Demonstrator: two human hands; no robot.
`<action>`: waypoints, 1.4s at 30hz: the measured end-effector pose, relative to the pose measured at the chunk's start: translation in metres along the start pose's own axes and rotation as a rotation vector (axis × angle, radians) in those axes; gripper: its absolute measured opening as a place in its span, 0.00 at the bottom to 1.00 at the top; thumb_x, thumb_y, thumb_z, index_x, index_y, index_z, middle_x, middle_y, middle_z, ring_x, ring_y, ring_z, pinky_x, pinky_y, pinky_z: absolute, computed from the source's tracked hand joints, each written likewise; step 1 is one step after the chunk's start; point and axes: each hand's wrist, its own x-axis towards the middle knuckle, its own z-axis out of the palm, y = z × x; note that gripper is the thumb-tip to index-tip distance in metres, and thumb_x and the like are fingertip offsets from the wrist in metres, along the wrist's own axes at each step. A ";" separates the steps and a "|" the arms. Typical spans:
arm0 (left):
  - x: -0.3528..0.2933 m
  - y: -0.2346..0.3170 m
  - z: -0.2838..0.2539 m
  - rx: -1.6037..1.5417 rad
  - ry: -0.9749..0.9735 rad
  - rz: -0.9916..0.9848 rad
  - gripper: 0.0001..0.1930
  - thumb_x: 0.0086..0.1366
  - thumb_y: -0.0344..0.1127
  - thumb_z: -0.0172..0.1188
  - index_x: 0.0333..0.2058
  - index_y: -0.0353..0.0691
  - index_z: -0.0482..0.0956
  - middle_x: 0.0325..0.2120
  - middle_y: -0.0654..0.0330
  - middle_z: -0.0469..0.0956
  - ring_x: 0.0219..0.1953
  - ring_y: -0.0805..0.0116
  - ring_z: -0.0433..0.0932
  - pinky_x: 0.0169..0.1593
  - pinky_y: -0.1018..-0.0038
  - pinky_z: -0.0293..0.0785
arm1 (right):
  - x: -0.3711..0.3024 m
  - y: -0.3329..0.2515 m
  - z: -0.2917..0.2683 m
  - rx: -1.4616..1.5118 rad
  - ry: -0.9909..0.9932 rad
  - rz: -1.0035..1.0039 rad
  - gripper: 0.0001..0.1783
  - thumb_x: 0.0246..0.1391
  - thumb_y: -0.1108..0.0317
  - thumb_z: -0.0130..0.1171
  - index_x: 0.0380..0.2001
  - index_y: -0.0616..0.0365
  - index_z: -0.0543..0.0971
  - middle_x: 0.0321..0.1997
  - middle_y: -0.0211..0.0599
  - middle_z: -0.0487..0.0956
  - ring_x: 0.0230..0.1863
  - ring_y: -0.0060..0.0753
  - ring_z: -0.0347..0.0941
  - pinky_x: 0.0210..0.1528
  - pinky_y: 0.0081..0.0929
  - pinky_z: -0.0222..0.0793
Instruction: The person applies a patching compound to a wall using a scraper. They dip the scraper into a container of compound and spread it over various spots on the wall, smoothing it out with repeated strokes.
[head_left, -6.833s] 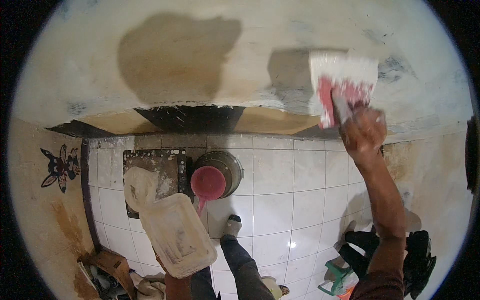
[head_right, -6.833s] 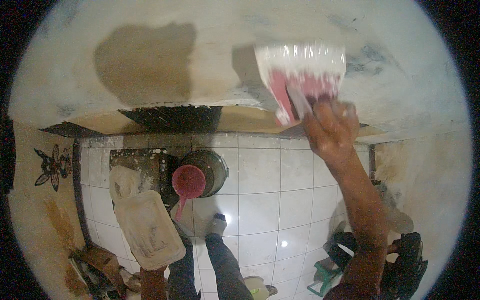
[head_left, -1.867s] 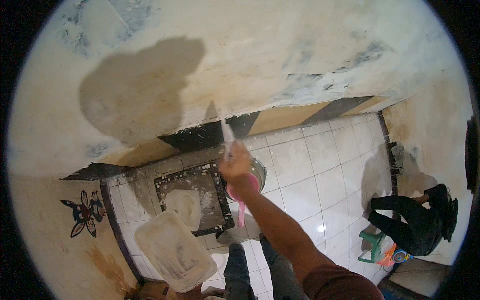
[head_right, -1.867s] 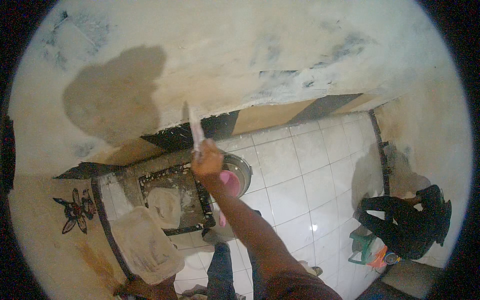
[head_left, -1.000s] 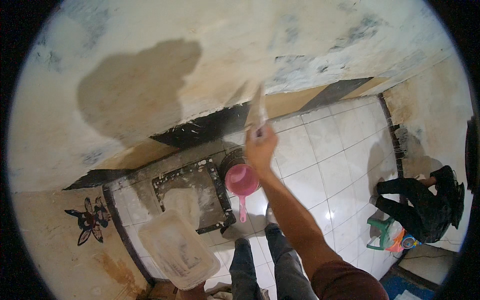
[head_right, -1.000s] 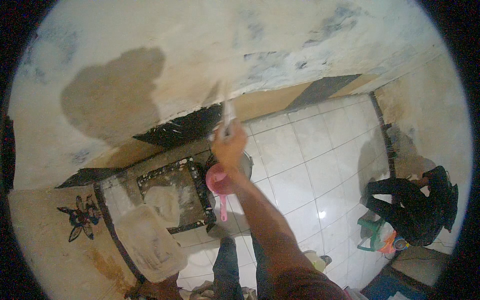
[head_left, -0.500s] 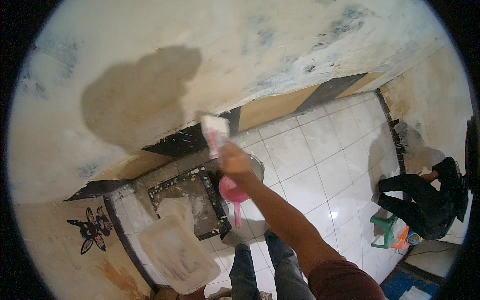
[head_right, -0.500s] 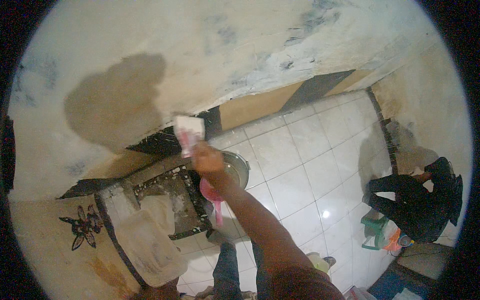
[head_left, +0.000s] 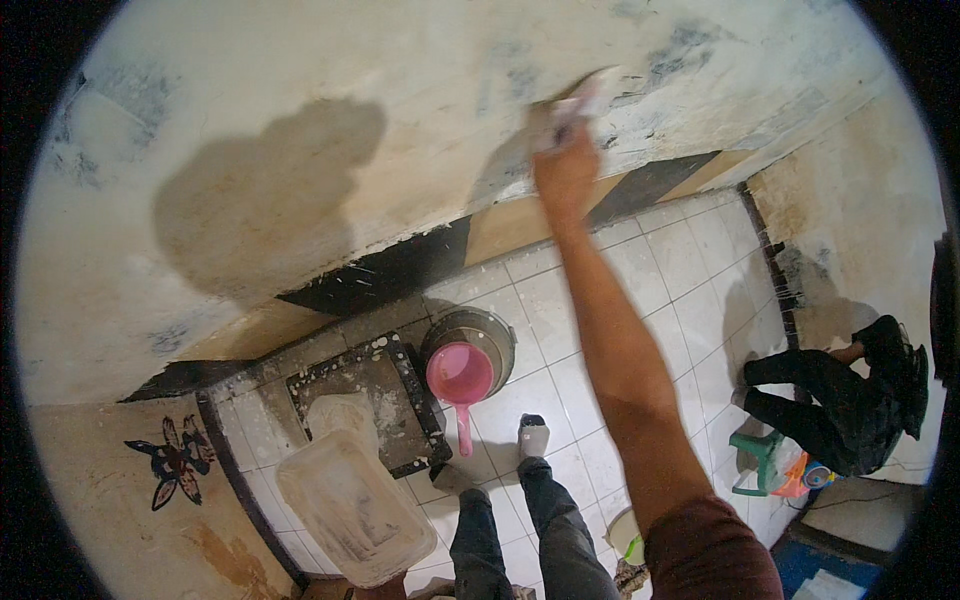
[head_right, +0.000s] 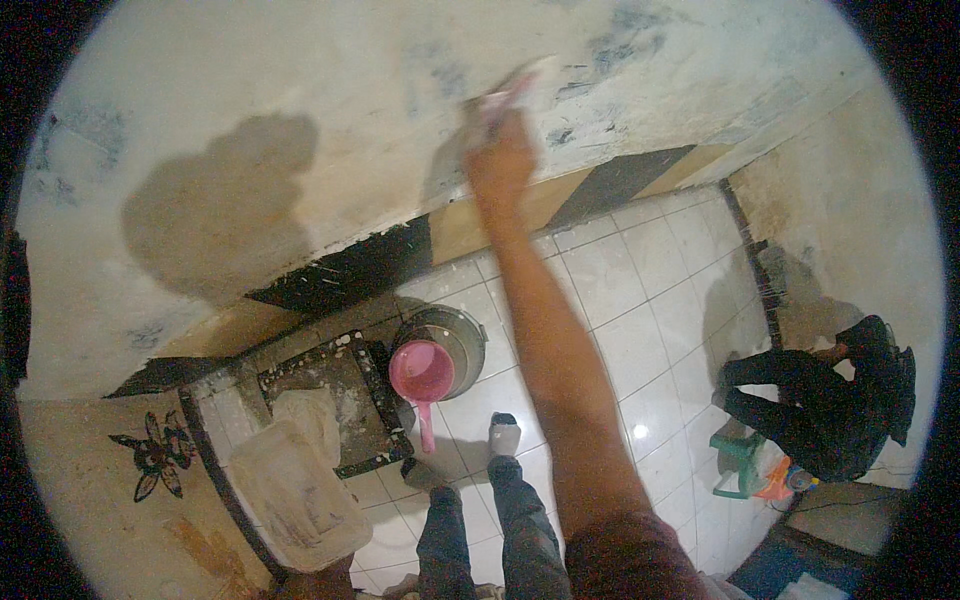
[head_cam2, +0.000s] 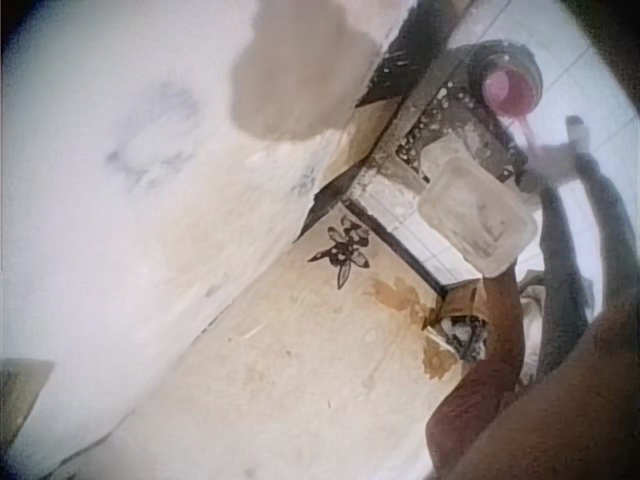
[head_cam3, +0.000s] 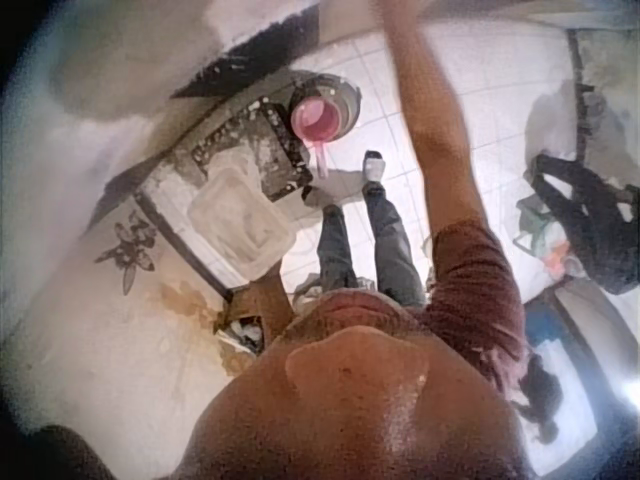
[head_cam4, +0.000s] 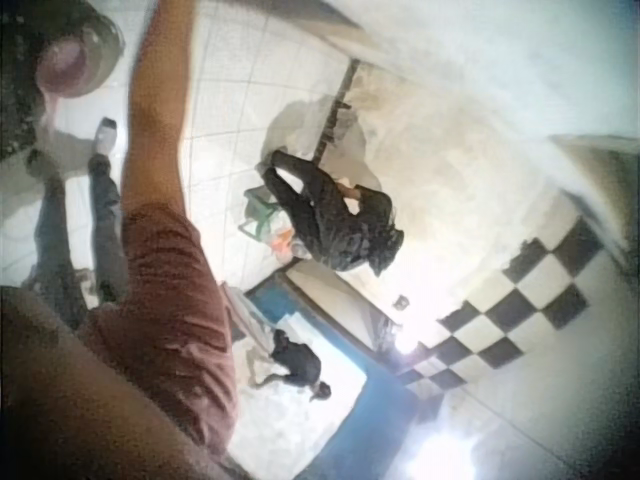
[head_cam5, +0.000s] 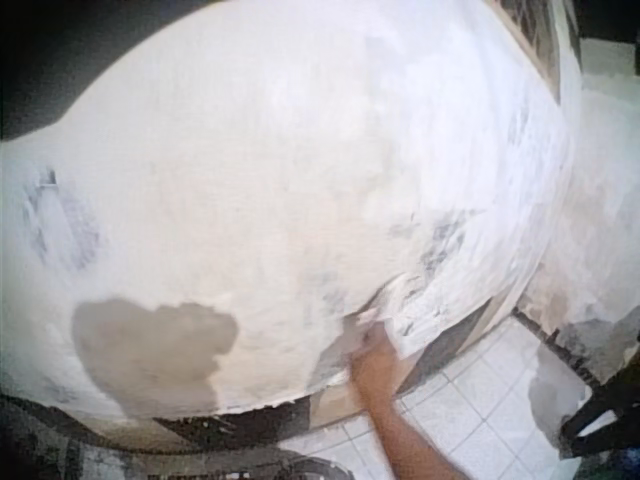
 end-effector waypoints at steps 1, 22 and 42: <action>-0.001 0.002 0.001 -0.003 0.003 0.005 0.31 0.53 0.49 0.59 0.54 0.43 0.67 0.50 0.53 0.69 0.52 0.48 0.67 0.54 0.49 0.62 | -0.032 0.002 0.026 -0.074 -0.034 -0.216 0.25 0.42 0.67 0.61 0.44 0.69 0.70 0.40 0.56 0.76 0.43 0.54 0.73 0.46 0.41 0.69; -0.002 0.008 0.006 -0.035 -0.001 0.020 0.32 0.54 0.51 0.57 0.55 0.44 0.65 0.52 0.54 0.67 0.54 0.51 0.65 0.56 0.49 0.59 | -0.015 0.064 0.007 0.592 -0.069 0.559 0.14 0.48 0.80 0.53 0.41 0.71 0.72 0.36 0.44 0.76 0.33 0.38 0.73 0.39 0.31 0.70; -0.012 0.002 0.006 -0.058 -0.010 -0.002 0.32 0.56 0.52 0.56 0.57 0.45 0.63 0.54 0.55 0.66 0.56 0.53 0.63 0.58 0.50 0.57 | -0.083 0.055 -0.001 0.531 0.100 0.224 0.11 0.46 0.70 0.57 0.30 0.69 0.75 0.32 0.55 0.77 0.30 0.56 0.73 0.33 0.38 0.67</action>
